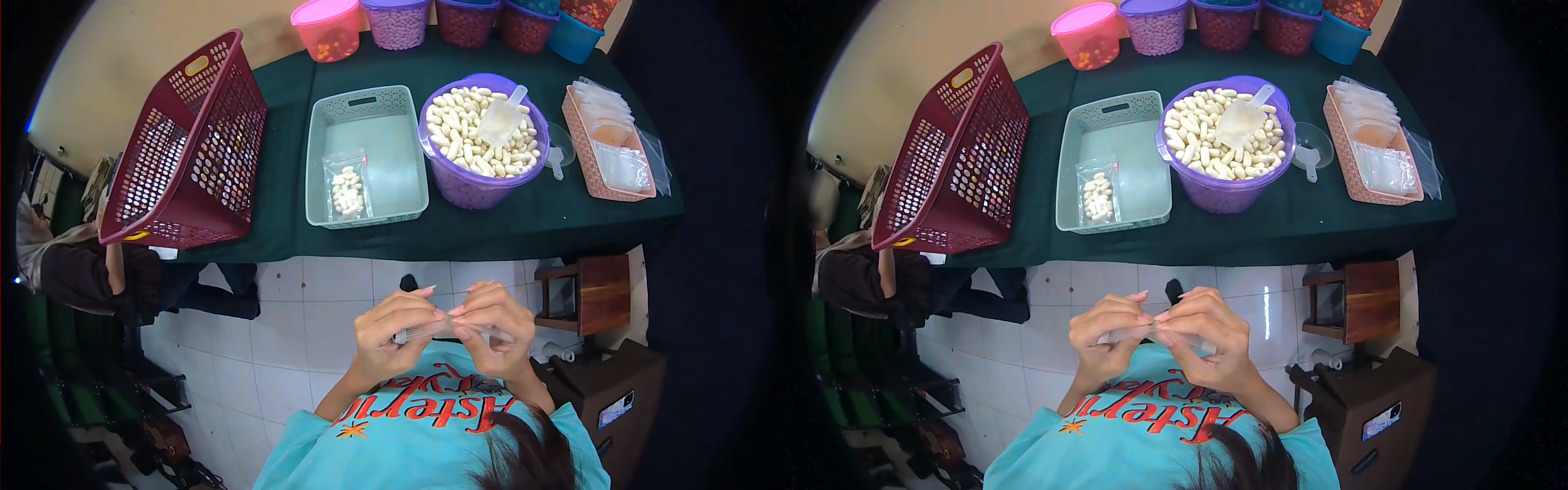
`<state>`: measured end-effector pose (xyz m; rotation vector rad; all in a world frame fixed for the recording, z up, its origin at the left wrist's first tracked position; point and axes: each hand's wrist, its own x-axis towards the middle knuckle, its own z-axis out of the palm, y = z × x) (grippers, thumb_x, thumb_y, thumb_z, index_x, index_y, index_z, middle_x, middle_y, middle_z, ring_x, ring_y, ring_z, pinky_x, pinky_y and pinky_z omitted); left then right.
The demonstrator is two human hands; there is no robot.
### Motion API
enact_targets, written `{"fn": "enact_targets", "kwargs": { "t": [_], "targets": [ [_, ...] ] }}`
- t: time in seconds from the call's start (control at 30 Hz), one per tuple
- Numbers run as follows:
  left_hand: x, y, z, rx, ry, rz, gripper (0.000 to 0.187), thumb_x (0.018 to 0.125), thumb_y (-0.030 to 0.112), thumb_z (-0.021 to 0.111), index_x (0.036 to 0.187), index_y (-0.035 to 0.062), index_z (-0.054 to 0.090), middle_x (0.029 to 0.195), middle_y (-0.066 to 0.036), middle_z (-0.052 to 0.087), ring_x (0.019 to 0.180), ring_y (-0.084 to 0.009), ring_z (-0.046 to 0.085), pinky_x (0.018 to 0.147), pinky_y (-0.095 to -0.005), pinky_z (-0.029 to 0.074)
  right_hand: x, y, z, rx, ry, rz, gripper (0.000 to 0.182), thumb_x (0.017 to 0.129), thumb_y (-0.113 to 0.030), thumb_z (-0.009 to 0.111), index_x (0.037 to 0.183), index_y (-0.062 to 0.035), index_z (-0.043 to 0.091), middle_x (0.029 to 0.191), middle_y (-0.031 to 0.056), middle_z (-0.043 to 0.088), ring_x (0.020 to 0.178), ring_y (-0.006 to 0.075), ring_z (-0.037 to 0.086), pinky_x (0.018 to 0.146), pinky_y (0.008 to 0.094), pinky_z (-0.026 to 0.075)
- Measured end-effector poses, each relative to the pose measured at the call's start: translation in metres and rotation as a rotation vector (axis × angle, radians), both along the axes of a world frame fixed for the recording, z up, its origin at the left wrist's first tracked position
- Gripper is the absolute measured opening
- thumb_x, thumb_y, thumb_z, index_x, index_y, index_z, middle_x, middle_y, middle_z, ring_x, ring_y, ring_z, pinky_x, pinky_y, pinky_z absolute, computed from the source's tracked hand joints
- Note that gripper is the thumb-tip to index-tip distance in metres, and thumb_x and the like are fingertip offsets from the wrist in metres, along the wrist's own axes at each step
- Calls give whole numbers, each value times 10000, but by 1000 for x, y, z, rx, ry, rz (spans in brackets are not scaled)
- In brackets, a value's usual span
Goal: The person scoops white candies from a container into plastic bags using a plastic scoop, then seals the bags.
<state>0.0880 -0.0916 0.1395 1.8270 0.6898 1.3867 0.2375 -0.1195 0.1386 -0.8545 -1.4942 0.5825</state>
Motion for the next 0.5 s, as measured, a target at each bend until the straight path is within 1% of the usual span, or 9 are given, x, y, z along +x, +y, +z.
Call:
{"fn": "enact_targets", "kwargs": {
  "t": [0.03, 0.17, 0.23, 0.37, 0.43, 0.5],
  "targets": [
    [0, -1, -1, 1, -7, 32, 138, 640, -57, 623, 760, 11, 619, 696, -94, 606, 669, -198, 585, 783, -434, 471, 0, -1, 1, 26, -16, -1, 147, 627, 11, 647, 758, -43, 607, 791, 71, 597, 705, 190, 548, 683, 330, 410],
    [-1, -1, -4, 13, -59, 25, 115, 657, -50, 619, 756, 9, 619, 685, -93, 602, 667, -195, 585, 786, -434, 468, 1, -1, 5, 46, -58, 3, 150, 636, 2, 650, 774, -41, 606, 801, 73, 594, 714, 193, 545, 672, 314, 417],
    [-2, -1, -5, -27, -61, -26, 147, 653, -50, 639, 784, 16, 624, 742, -100, 620, 698, -197, 602, 808, -426, 458, -1, -2, 6, -75, 6, -11, 162, 641, -1, 651, 792, -39, 605, 814, 77, 593, 731, 202, 548, 661, 296, 423],
    [-4, -1, -4, -25, -58, -26, 143, 654, -46, 645, 782, 12, 622, 731, -100, 617, 692, -198, 600, 798, -420, 466, -5, 0, 10, -130, 97, -45, 162, 646, -2, 647, 798, -34, 602, 832, 83, 594, 746, 210, 552, 666, 290, 427],
    [-2, 0, -4, -2, -52, -7, 85, 678, 3, 652, 755, 0, 615, 691, -108, 598, 669, -193, 583, 744, -415, 492, 1, 5, 2, 14, -70, 26, 157, 646, 7, 641, 794, -26, 601, 821, 86, 598, 749, 211, 557, 668, 300, 434],
    [1, -3, -4, 40, -43, 4, 100, 675, -5, 649, 769, -2, 615, 702, -111, 596, 676, -195, 583, 744, -414, 494, 1, 5, 1, 28, -77, 9, 154, 648, 12, 640, 793, -22, 601, 808, 86, 599, 741, 209, 556, 665, 300, 435]
  ]
}}
